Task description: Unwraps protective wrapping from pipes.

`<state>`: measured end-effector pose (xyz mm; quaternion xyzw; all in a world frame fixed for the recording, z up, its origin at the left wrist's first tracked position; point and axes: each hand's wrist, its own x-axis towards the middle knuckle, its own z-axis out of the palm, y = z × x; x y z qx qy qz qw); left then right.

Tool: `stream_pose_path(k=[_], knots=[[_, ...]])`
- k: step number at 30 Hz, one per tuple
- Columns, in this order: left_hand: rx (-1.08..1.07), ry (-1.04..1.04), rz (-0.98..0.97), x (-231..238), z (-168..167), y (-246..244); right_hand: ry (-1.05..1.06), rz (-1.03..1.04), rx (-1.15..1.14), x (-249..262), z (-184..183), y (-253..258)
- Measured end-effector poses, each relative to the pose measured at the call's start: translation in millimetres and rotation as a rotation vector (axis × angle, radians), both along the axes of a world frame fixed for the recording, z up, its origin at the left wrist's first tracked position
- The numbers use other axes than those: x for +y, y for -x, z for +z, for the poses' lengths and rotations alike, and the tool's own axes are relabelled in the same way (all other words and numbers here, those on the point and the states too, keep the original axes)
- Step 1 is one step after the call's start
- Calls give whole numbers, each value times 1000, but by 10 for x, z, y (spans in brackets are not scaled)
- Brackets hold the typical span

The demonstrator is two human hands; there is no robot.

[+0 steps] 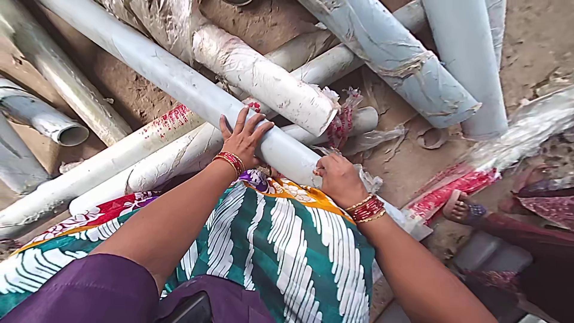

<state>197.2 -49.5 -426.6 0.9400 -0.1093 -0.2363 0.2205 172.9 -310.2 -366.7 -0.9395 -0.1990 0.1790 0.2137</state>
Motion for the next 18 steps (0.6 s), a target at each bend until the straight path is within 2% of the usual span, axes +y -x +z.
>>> stream_pose_path(k=[5,7,10,12,15,18], knots=[[76,-47,-16,-30,29,-145,-30,-2,144,-225,339,234],[89,-50,-15,-60,17,-265,-2,-108,75,-471,474,395],[106,-53,-3,-119,14,-373,-29,-286,-52,-750,549,339],[113,-64,0,-129,24,-402,-116,-274,-33,-645,450,145],[112,-50,22,-109,12,-373,-220,-174,-38,-200,142,-208],[124,-41,24,-113,-3,-384,-135,-169,37,113,-87,-425]])
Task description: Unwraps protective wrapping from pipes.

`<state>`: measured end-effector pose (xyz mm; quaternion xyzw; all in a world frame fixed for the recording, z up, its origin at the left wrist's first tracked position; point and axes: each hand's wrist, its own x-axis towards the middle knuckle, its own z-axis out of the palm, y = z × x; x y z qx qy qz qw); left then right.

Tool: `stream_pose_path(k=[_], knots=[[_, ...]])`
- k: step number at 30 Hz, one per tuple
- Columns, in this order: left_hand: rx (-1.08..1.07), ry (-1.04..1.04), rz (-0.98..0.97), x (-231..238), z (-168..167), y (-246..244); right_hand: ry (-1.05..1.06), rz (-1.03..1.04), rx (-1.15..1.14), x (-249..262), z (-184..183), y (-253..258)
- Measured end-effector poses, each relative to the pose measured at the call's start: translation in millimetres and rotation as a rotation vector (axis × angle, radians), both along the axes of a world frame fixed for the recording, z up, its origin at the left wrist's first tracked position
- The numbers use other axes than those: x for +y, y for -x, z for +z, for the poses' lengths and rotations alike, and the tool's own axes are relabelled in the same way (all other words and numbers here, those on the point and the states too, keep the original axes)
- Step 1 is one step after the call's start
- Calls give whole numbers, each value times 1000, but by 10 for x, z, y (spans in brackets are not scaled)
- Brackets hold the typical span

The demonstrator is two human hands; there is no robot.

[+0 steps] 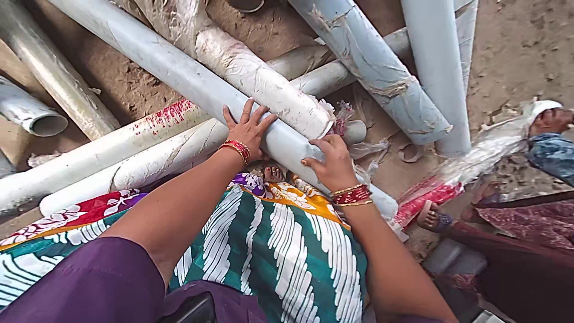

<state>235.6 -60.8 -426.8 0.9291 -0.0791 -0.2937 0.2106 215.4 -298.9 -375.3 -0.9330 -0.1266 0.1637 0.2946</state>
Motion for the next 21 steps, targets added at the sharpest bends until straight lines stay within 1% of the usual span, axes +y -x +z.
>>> stream_pose_path(k=[1,4,6,9,12,14,16,18,21], knots=[[1,-2,-3,4,-4,-25,10,-21,-13,48,-60,-28],[12,-5,-20,3,0,-56,52,-36,-209,77,-206,24],[10,-1,-20,4,2,-65,145,-25,-236,112,-239,13],[12,3,-18,11,-1,-46,218,10,-165,120,-232,0],[-26,23,6,27,-23,29,125,90,-79,46,-117,9],[-43,37,20,35,-35,61,39,188,-1,-46,51,76],[-14,22,14,34,-23,-16,41,234,41,-153,191,191],[18,5,-4,10,-15,-112,94,147,10,-303,231,290],[3,8,-6,-15,-28,-140,45,33,-109,-429,161,239]])
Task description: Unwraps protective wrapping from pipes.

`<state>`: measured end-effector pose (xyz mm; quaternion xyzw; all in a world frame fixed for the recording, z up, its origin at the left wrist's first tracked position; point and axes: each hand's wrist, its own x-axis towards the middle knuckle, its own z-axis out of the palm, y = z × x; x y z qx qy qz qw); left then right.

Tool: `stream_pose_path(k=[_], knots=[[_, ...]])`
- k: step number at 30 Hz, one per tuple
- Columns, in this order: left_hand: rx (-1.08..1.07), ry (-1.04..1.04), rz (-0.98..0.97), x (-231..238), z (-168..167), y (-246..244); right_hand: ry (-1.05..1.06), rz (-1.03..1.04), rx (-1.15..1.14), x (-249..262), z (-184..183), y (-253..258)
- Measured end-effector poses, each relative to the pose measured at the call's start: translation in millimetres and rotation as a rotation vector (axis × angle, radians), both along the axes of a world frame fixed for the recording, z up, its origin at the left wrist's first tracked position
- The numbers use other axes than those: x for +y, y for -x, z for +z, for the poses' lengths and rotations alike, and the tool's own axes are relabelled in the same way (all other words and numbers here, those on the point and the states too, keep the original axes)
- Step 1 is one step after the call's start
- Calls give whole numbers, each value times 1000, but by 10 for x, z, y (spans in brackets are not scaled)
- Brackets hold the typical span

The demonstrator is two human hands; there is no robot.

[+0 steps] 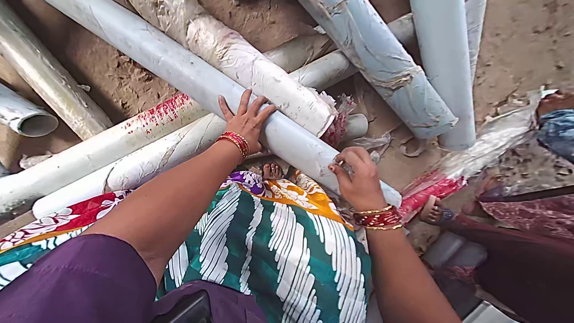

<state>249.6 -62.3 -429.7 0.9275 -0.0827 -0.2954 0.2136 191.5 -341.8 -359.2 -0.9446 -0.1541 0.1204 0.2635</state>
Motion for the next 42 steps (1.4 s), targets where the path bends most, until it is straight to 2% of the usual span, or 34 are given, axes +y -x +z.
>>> stream_pose_path(k=[4,6,8,10,13,15,17,21,23,25,27,31,35,37,39,42], knots=[[-1,-1,8,12,-2,18,-128,-23,-50,316,-274,-186],[-3,-11,12,14,-14,7,-134,-8,-178,477,-470,-241],[-6,-9,15,13,-32,17,-66,-37,-300,569,-583,-250],[-7,-9,9,6,-29,16,49,-68,-307,616,-596,-263],[1,-13,6,5,-17,-12,221,-222,-181,617,-517,-339],[-4,-9,8,16,-19,7,366,-449,91,502,-306,-501],[-32,11,15,21,-35,43,402,-537,249,323,-151,-596],[-39,34,24,30,-50,50,77,-239,139,306,-180,-403],[-36,26,26,29,-57,49,-2,-154,74,391,-249,-366],[-38,21,28,33,-63,47,-4,-95,-65,449,-343,-332],[-30,20,30,28,-58,51,82,-44,-160,493,-411,-288],[-31,20,27,26,-54,43,210,19,-40,527,-340,-294],[-25,10,27,37,-54,52,121,249,-67,317,-274,-153],[-39,21,32,38,-59,34,69,227,-44,195,-192,-119],[-34,28,29,33,-63,45,-30,106,-27,145,-161,-126],[-37,33,31,34,-59,44,-110,42,-9,225,-260,-327]])
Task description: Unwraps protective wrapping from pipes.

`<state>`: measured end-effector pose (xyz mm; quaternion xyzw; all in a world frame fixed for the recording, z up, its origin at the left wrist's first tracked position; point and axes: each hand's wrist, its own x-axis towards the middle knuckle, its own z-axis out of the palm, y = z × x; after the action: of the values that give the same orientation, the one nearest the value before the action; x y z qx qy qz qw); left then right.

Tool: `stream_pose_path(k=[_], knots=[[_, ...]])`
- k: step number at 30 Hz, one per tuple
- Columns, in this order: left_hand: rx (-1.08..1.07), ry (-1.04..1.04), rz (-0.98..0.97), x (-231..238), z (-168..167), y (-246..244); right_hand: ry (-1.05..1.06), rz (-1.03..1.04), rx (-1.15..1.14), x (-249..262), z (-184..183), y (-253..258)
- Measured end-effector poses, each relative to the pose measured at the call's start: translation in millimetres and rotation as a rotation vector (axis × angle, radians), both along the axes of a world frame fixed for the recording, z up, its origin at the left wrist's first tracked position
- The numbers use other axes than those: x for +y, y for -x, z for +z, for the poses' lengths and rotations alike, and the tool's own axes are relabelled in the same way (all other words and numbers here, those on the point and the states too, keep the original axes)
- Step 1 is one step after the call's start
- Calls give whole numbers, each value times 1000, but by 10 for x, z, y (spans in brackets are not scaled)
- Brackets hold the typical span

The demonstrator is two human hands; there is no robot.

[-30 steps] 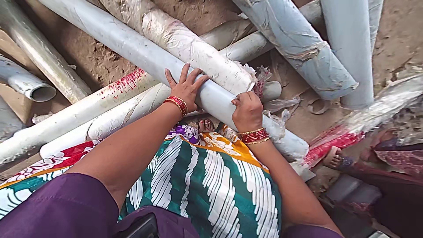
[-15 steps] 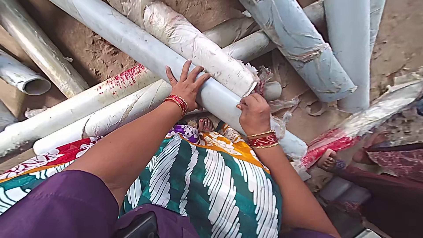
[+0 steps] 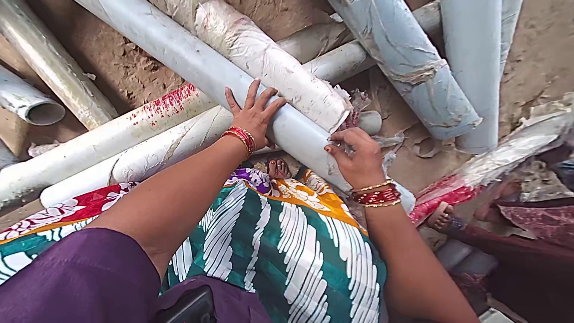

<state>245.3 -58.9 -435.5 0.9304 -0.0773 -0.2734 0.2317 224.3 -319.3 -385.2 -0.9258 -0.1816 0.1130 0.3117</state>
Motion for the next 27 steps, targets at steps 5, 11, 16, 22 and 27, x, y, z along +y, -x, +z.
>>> stream_pose_path(k=[5,11,16,22,27], knots=[[0,-4,-4,13,-2,-9,46,49,-56,230,-169,-201],[-3,-12,-8,6,-7,-3,262,163,-39,287,-141,-136],[2,1,-9,20,16,-15,152,307,-48,-60,65,50],[-6,1,-7,9,16,-13,106,-147,98,-78,80,70],[-12,-5,-9,4,-15,-2,198,-163,37,198,38,65]])
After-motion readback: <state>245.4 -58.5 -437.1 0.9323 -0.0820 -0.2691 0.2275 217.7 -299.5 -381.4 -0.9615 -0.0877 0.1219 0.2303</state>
